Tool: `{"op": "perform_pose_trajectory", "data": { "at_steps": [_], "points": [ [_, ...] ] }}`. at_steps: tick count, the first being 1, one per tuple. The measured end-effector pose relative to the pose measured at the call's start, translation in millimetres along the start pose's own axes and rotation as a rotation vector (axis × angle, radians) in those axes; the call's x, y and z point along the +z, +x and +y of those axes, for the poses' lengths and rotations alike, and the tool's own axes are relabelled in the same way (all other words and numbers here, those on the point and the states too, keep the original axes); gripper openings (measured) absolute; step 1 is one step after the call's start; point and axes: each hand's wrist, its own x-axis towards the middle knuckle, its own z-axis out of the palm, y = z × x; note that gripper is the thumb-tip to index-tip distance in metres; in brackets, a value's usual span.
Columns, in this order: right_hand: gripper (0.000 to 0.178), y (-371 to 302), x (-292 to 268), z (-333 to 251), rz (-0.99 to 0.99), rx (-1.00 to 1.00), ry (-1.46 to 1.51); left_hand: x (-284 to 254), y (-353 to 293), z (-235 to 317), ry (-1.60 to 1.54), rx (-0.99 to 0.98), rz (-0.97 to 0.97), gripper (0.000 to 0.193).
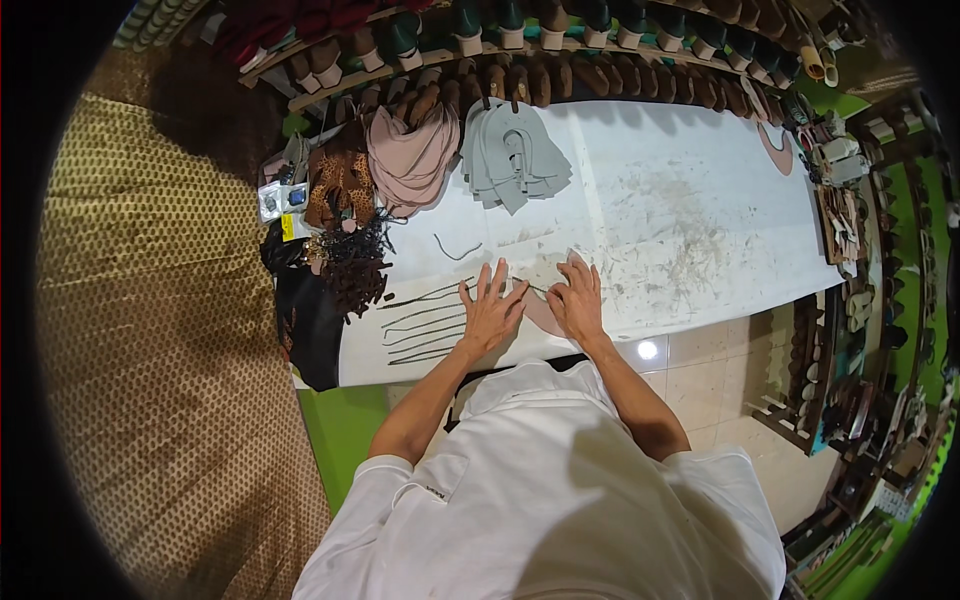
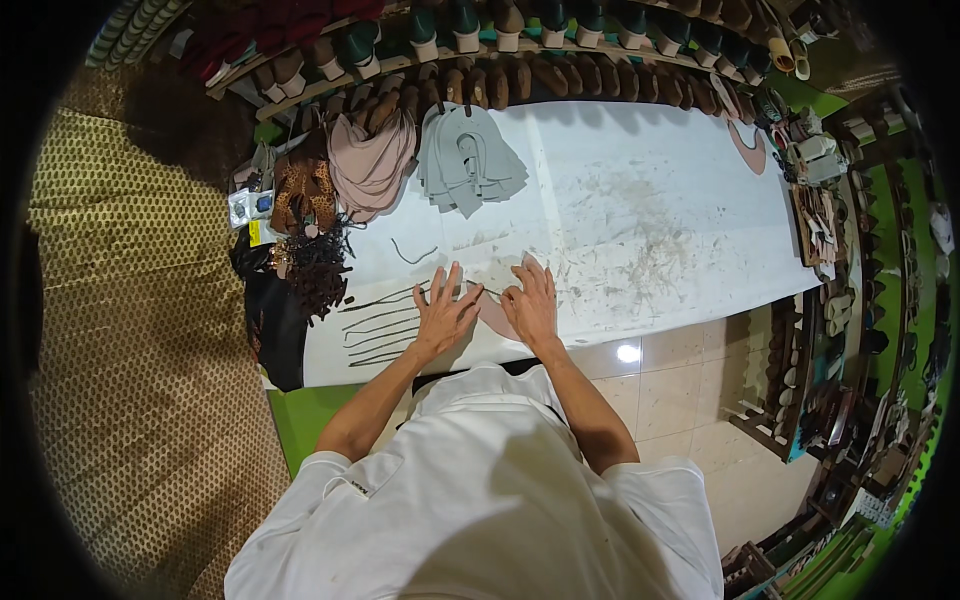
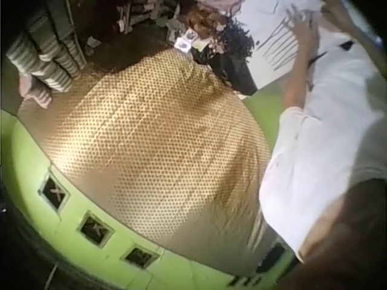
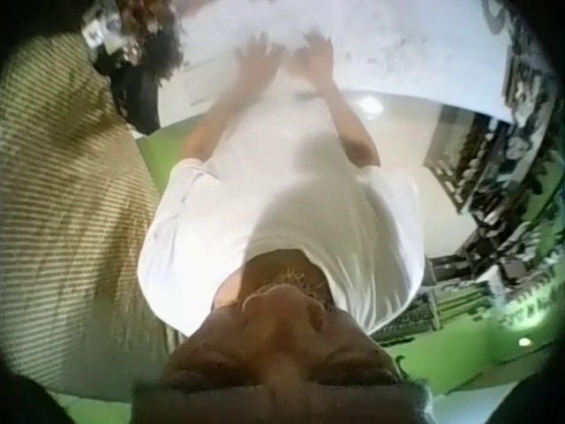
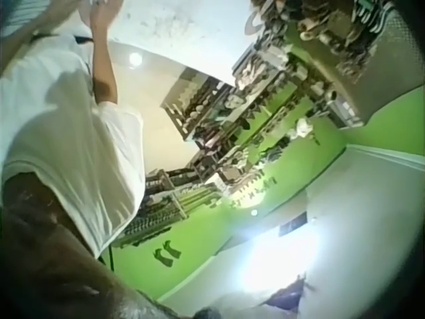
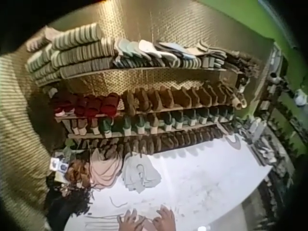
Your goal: Preparing and arranging leather shoe upper components on a workbench in a factory setting.
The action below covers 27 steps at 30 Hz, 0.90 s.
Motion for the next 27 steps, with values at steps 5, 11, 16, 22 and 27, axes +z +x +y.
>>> {"op": "perform_pose_trajectory", "data": {
  "at_steps": [5,11,16,22,27],
  "points": [
    [0.012,-2.3,-4.0,-14.7,-0.023,0.062,0.055,-0.9,0.0,0.8,-0.004,-0.001,0.020,0.045],
    [0.011,-5.0,5.1,-18.3,0.016,0.077,0.032,0.0,0.7,0.4,0.008,0.021,0.037,0.045],
    [0.009,-5.3,4.1,-18.4,0.009,0.099,0.023,0.5,1.5,-0.6,-0.005,0.017,0.042,0.045],
    [0.013,-5.7,4.9,-19.1,-0.012,0.114,0.020,-1.1,2.3,-0.6,-0.015,0.034,0.032,0.046],
    [0.016,-5.6,6.1,-17.4,-0.020,0.091,0.011,-2.3,2.8,-0.1,-0.033,0.034,0.022,0.048]
  ]
}}
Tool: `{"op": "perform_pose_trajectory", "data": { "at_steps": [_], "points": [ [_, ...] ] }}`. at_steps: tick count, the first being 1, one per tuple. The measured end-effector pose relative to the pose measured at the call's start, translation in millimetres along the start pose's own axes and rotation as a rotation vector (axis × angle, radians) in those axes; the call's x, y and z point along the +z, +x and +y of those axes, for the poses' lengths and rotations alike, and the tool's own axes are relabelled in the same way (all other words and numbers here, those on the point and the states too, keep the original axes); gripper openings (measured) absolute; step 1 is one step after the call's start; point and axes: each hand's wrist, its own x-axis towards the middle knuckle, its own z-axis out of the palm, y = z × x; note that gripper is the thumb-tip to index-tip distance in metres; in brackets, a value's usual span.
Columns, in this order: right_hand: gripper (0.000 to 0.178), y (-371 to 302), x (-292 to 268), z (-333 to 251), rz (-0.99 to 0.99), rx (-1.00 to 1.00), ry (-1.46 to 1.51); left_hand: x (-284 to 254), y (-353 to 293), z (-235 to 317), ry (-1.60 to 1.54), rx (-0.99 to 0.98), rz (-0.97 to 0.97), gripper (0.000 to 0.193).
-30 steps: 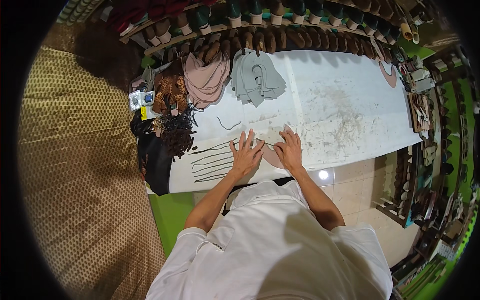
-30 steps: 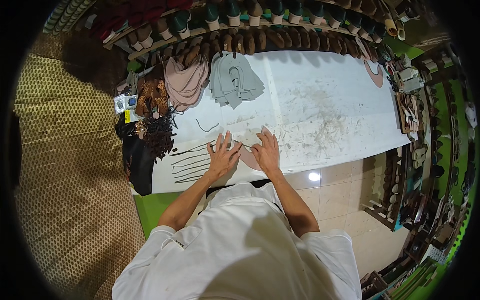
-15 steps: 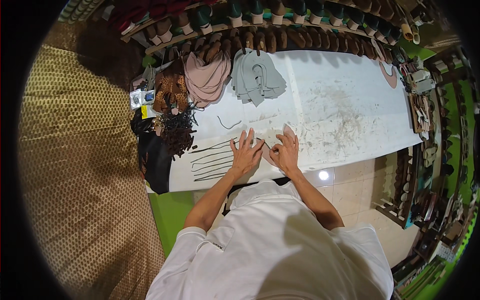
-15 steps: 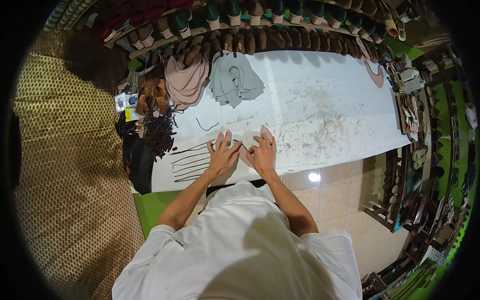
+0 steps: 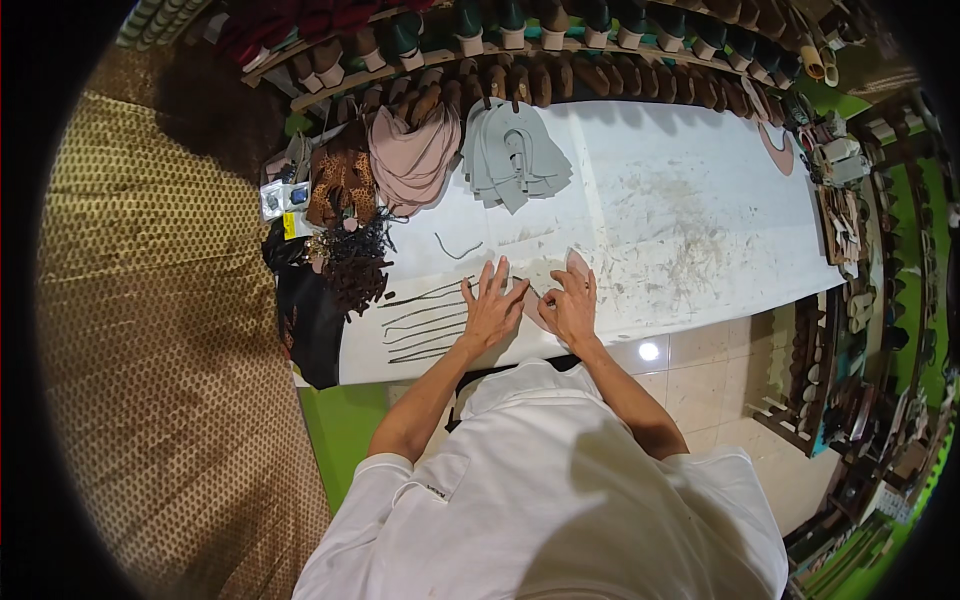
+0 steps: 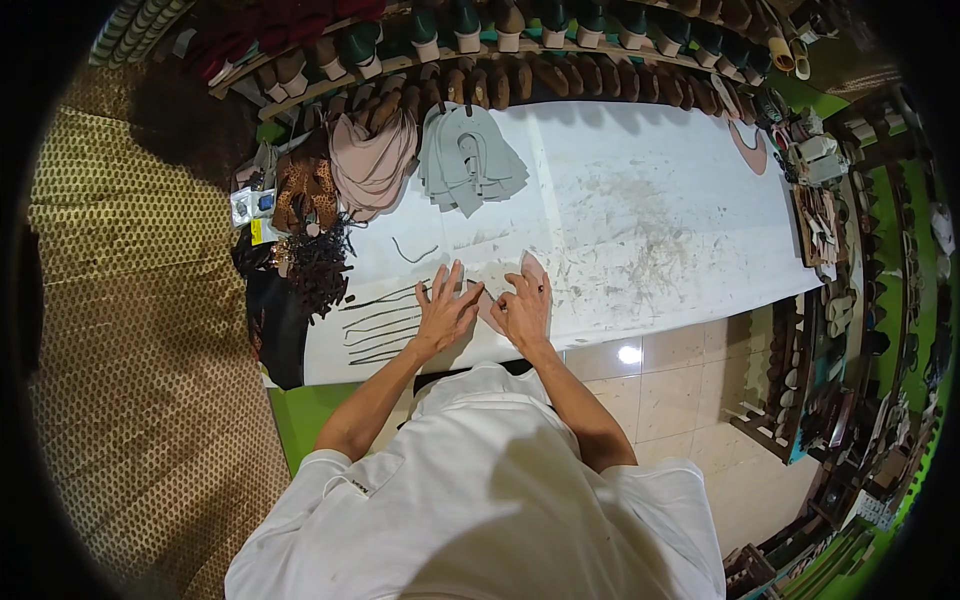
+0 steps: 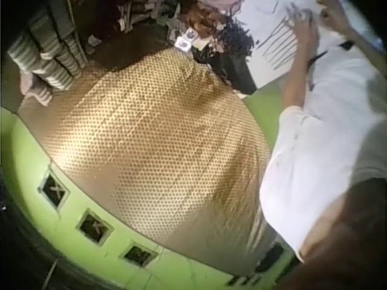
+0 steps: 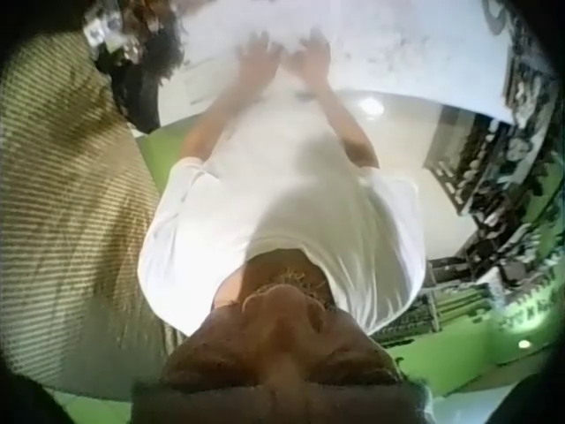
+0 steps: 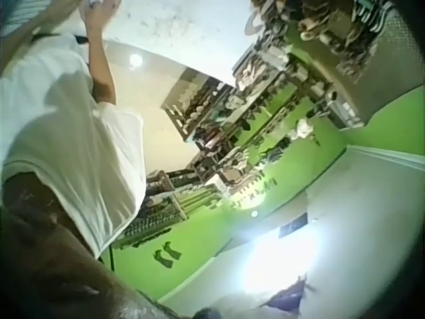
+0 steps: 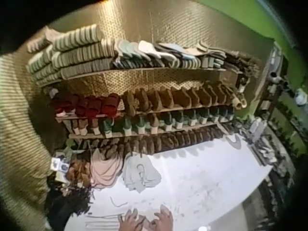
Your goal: Preparing and arranging leather shoe upper components on a workbench in a factory setting.
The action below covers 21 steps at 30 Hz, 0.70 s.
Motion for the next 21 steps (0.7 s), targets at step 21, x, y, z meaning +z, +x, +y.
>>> {"op": "perform_pose_trajectory", "data": {
  "at_steps": [21],
  "points": [
    [0.019,0.3,-1.3,-2.5,-0.016,0.012,-0.052,0.8,-3.9,12.0,0.071,0.095,0.017,0.050]
  ]
}}
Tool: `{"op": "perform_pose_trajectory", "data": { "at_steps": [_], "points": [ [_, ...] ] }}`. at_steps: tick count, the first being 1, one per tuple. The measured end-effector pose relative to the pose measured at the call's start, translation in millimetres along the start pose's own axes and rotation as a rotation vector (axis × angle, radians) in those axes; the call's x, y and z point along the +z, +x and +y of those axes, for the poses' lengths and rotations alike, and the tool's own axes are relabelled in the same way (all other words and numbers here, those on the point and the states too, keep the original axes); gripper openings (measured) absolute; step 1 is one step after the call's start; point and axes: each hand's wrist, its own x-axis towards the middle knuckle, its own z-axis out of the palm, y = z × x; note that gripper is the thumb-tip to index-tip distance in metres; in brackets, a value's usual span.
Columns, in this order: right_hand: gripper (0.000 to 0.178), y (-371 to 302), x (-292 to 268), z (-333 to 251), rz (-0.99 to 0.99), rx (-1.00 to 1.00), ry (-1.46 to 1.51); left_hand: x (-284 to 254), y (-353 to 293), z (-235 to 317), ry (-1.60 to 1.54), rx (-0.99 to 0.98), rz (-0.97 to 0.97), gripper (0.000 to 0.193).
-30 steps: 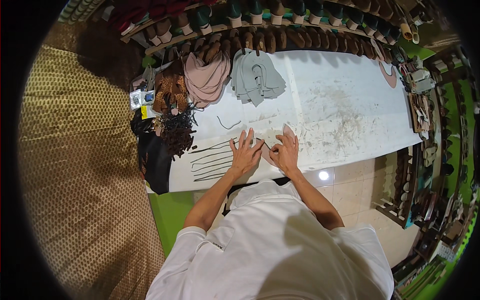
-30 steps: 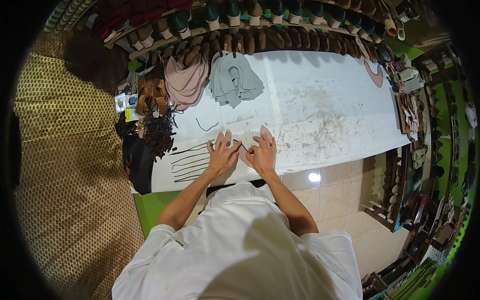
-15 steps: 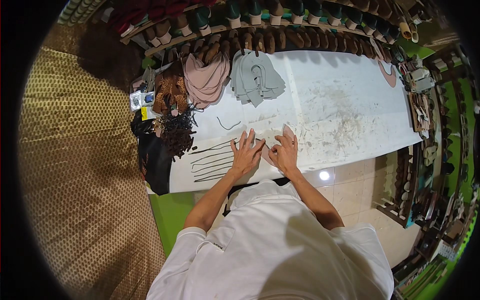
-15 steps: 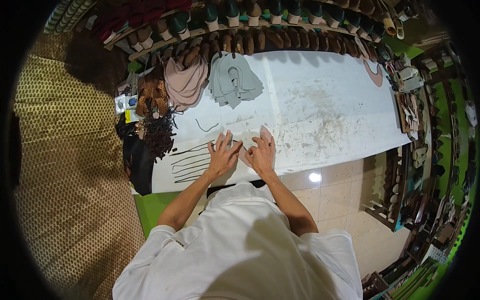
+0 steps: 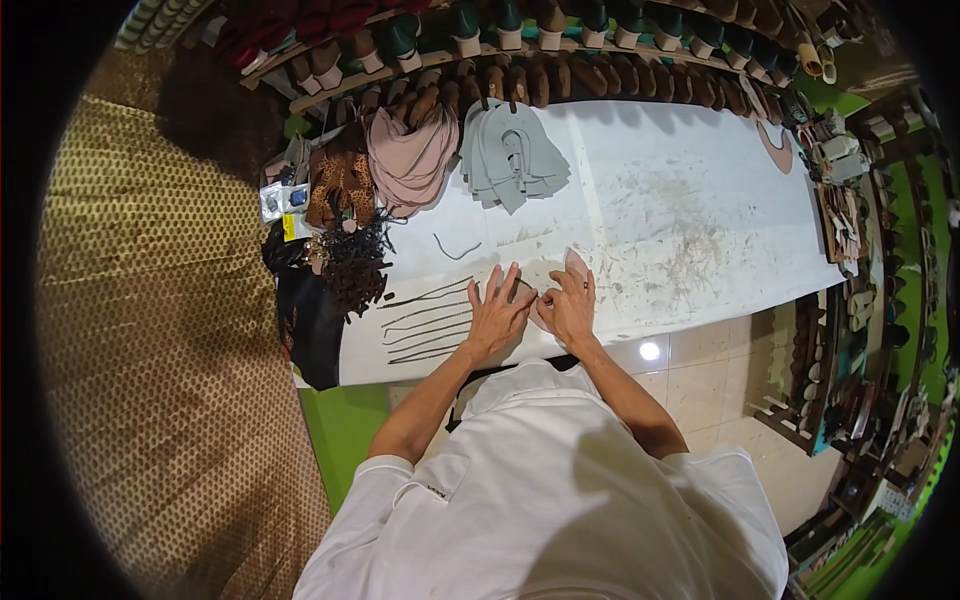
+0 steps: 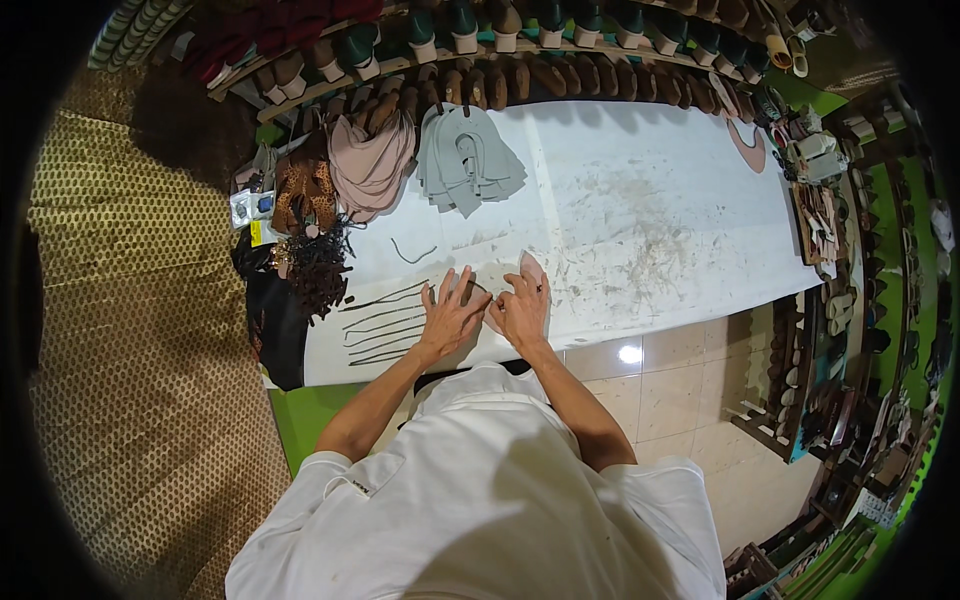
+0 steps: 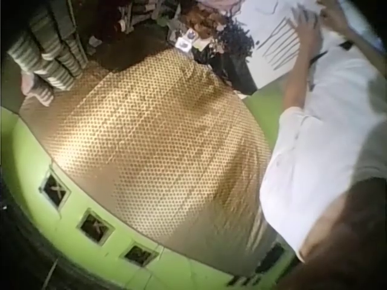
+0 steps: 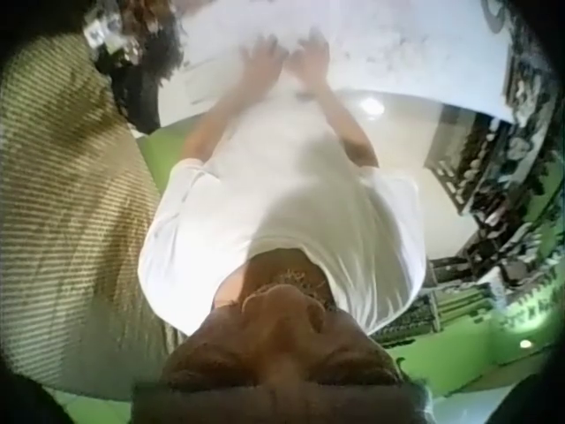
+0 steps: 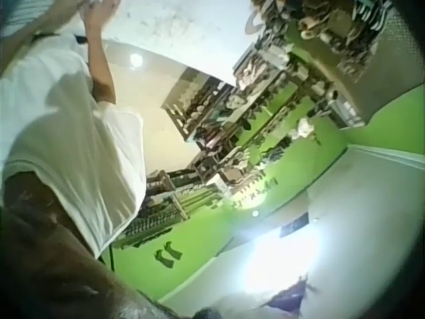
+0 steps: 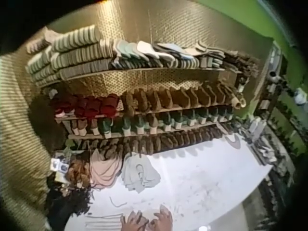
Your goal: Preparing and arranging leather shoe upper components on a workbench in a factory setting.
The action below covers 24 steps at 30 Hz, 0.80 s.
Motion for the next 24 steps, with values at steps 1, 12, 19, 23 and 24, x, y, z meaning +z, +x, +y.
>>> {"op": "perform_pose_trajectory", "data": {
  "at_steps": [1,12,19,23,24],
  "points": [
    [0.019,0.1,-1.6,-0.4,-0.020,0.001,0.001,1.6,-1.0,0.8,0.019,0.010,-0.020,0.049],
    [0.053,-17.8,-38.9,50.4,0.136,0.025,-0.033,1.3,-6.2,4.1,-0.075,-0.039,-0.009,0.045],
    [0.026,-12.0,-47.5,75.4,0.041,-0.103,-0.098,-0.1,-4.3,5.5,-0.041,-0.030,-0.030,0.046],
    [0.017,-16.6,-51.9,76.2,0.058,-0.099,-0.037,1.7,-7.0,4.0,-0.047,-0.029,-0.020,0.047],
    [0.014,-17.7,-50.9,78.3,0.047,-0.070,-0.007,1.7,-7.3,4.1,-0.019,-0.034,-0.036,0.047]
  ]
}}
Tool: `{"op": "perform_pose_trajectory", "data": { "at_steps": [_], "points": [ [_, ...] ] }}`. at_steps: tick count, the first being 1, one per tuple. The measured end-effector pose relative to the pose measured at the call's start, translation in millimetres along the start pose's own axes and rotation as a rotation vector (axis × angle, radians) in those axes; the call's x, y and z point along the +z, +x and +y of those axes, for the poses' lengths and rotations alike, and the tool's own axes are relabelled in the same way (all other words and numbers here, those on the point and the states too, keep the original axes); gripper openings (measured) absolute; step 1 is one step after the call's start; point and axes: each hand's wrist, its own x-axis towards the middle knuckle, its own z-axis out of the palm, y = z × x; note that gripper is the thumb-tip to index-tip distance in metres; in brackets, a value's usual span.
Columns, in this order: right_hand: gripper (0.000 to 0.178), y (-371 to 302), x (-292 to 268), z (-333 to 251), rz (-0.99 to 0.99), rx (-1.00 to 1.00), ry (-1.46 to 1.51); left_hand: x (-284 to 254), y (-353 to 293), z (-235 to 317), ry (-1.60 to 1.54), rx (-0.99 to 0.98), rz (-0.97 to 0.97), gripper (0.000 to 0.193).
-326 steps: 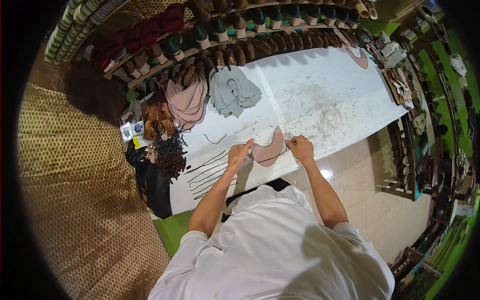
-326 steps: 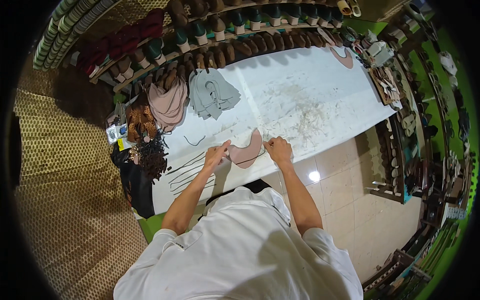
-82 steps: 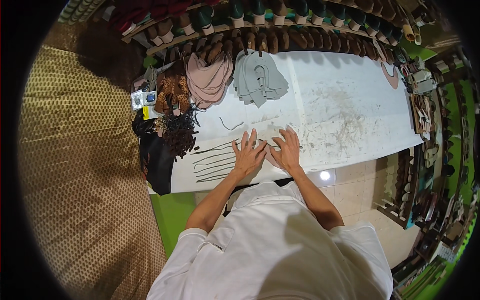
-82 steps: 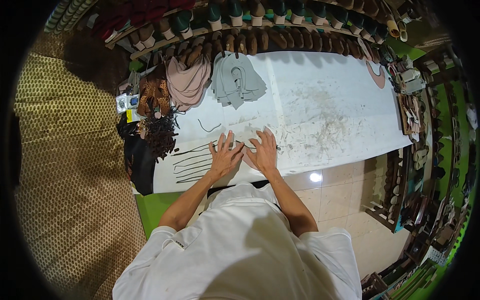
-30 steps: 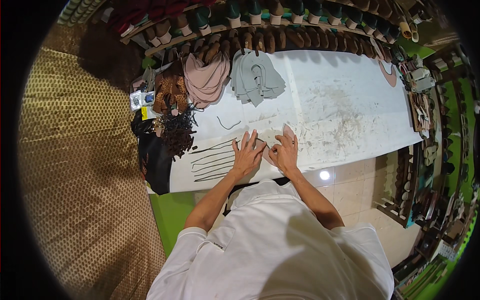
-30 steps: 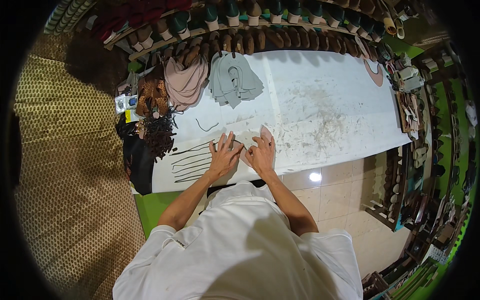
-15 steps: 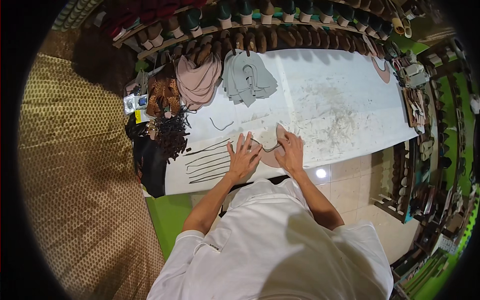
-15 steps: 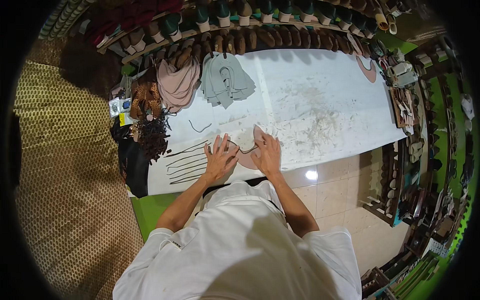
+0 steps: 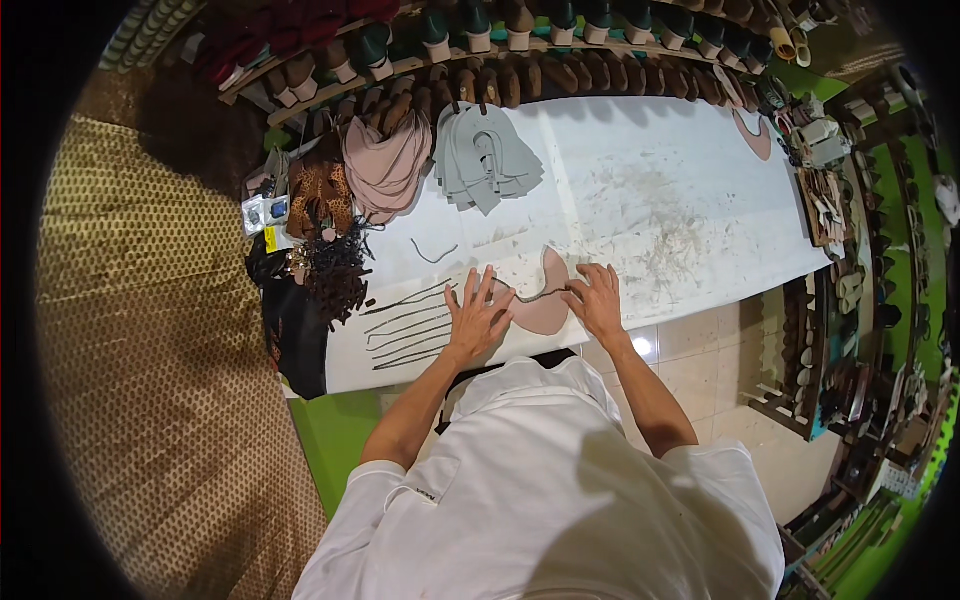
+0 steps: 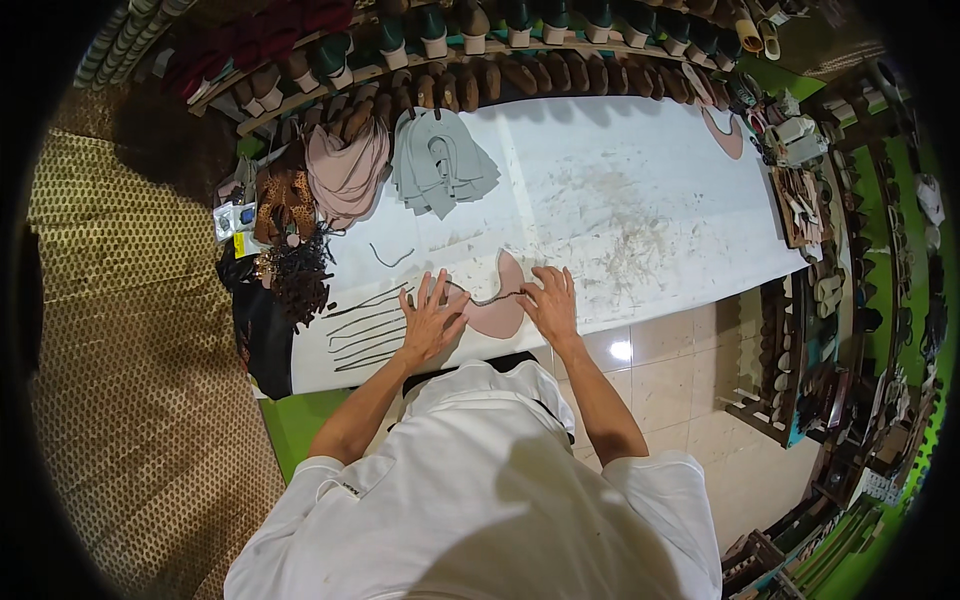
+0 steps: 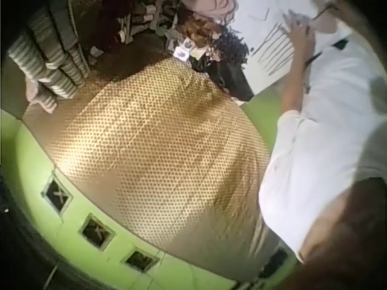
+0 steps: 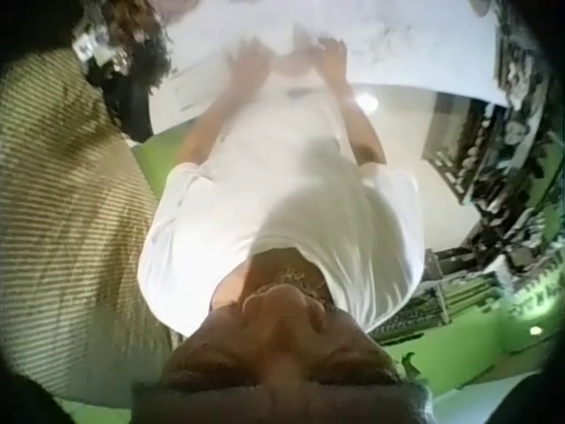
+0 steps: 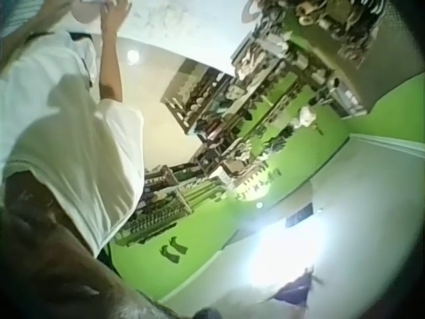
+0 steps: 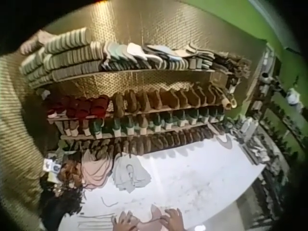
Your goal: Preparing and arranging leather shoe upper components on a workbench in a factory setting.
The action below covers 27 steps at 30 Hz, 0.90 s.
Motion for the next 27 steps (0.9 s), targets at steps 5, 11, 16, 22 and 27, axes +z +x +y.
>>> {"op": "perform_pose_trajectory", "data": {
  "at_steps": [5,11,16,22,27],
  "points": [
    [0.018,-1.9,-11.0,0.9,-0.038,-0.013,-0.035,1.9,-0.1,-1.6,0.026,-0.020,-0.015,0.047],
    [0.019,-26.8,-25.8,11.0,-0.007,-0.005,-0.090,2.1,0.3,-2.1,-0.022,-0.021,0.011,0.046],
    [0.018,-28.1,-16.8,6.0,0.133,0.109,-0.113,3.1,0.9,-2.3,-0.028,-0.002,0.029,0.046],
    [0.022,-1.5,18.1,-40.6,0.036,-0.110,0.076,3.3,1.1,-1.0,-0.025,-0.024,0.013,0.045],
    [0.013,2.3,27.4,-48.0,0.025,-0.105,0.052,3.3,4.5,-1.5,-0.003,-0.016,0.004,0.046]
  ]
}}
